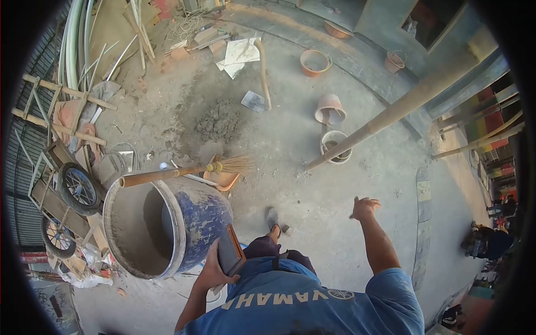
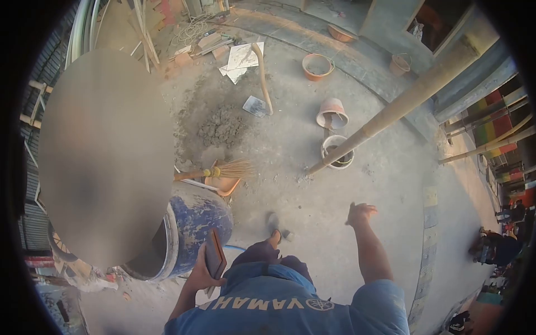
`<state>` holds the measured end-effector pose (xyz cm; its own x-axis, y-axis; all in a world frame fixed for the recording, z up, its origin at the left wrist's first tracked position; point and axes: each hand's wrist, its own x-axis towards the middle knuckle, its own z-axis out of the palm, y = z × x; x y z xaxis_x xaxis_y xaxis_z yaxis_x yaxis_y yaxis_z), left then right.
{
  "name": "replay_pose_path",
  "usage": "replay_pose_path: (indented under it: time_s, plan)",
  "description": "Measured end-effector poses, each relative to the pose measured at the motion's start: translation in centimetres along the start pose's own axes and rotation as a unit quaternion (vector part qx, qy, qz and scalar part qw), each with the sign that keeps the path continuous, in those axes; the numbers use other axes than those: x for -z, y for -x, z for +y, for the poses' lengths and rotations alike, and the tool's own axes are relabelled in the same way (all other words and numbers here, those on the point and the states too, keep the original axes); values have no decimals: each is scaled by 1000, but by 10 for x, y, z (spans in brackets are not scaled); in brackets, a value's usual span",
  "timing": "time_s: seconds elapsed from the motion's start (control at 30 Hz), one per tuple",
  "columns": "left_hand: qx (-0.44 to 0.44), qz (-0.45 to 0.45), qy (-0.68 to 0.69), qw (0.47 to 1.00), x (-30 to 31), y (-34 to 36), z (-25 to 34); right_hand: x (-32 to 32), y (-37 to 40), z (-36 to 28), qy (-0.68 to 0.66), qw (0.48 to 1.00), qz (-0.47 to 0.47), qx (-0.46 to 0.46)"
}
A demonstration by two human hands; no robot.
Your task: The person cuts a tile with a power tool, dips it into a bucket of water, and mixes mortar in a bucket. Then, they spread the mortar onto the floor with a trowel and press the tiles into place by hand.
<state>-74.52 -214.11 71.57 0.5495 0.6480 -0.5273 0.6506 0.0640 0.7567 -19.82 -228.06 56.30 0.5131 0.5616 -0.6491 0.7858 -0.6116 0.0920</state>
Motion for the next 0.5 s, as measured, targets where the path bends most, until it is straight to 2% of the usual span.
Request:
replay_pose_path:
  time_s: [0.03, 0.07, 0.1, 0.13, 0.23, 0.27, 0.33, 0.47, 0.5]
  plan:
    - [-8, 13, 12, 1000, 4, -14, 11, -46, -15, 35, 300, 953, 30, 20]
    - [-18, 24, 25, 999, 6, -29, 23, -31, 3, 42, 11, 998, -68, 5]
    - [-43, 30, 36, 998, 10, -42, 36, -34, 22, 46, -228, 973, -17, -32]
    - [-47, 19, 32, 998, 9, -52, 48, -46, 30, 52, -306, 947, -11, -98]
    - [-68, 91, 43, 993, 17, -100, 86, -62, 48, 57, -269, 956, -17, -117]
    - [-74, 86, 37, 993, 21, -117, 102, -62, 47, 54, -282, 949, -66, -126]
    - [-49, 116, 69, 990, 26, -151, 134, -78, 26, 59, -312, 933, -142, -114]
    - [-115, 141, 84, 980, 37, -237, 162, -63, -35, 67, -337, 922, -156, -110]
    - [-90, 118, 121, 982, 43, -251, 198, -51, -54, 71, -330, 929, -142, -86]
